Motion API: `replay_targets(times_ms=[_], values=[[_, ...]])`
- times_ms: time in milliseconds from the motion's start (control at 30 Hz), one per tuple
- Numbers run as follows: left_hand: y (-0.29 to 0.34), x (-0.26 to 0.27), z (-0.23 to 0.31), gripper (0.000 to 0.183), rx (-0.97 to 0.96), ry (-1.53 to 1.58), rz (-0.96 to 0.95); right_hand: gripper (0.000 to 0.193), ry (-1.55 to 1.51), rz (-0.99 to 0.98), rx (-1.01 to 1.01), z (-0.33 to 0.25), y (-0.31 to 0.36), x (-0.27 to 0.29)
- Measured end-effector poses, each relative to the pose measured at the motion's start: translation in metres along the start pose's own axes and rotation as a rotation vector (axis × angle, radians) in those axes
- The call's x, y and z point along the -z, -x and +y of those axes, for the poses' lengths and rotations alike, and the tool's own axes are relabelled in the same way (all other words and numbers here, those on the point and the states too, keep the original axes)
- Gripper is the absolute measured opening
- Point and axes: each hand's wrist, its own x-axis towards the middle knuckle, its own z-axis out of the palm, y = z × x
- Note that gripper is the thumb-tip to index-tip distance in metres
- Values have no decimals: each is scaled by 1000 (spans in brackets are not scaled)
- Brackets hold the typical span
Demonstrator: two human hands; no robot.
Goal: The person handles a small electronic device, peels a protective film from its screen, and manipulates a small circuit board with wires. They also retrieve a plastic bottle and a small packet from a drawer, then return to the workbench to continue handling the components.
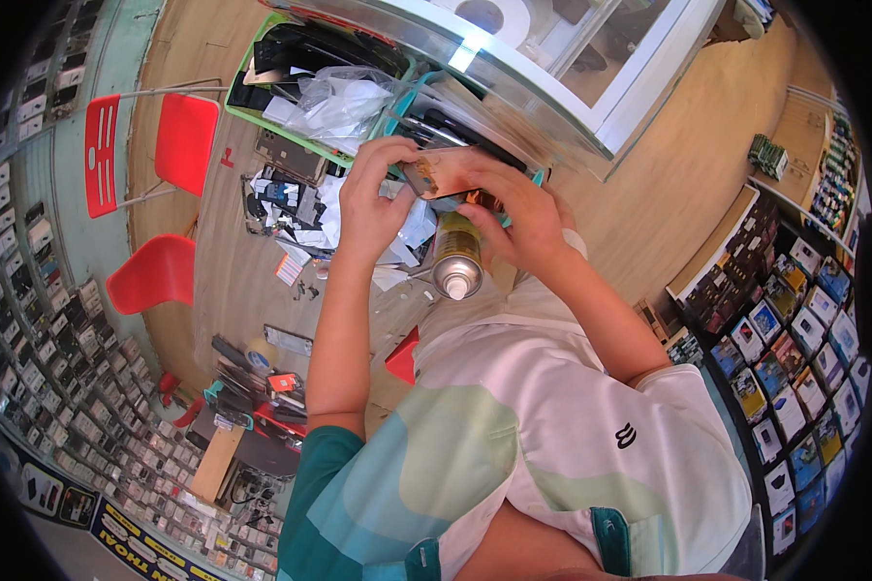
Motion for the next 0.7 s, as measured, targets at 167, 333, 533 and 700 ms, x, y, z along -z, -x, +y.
replay_targets(times_ms=[167, 333, 533, 700], values=[[-19, 3, 1, 43, 17, -56, -96, 51, 272, -24, -287, 6, 12, 10], [-33, 1, -1, 37, 160, -18, -162, 57, 367, -34, -376, 7, 16, 0], [-40, 8, -11, 32, 218, -24, -186, 61, 407, -108, -342, 11, 14, -7], [-38, 13, -13, 33, 282, 51, -174, 54, 200, -120, -472, 6, 19, -11]])
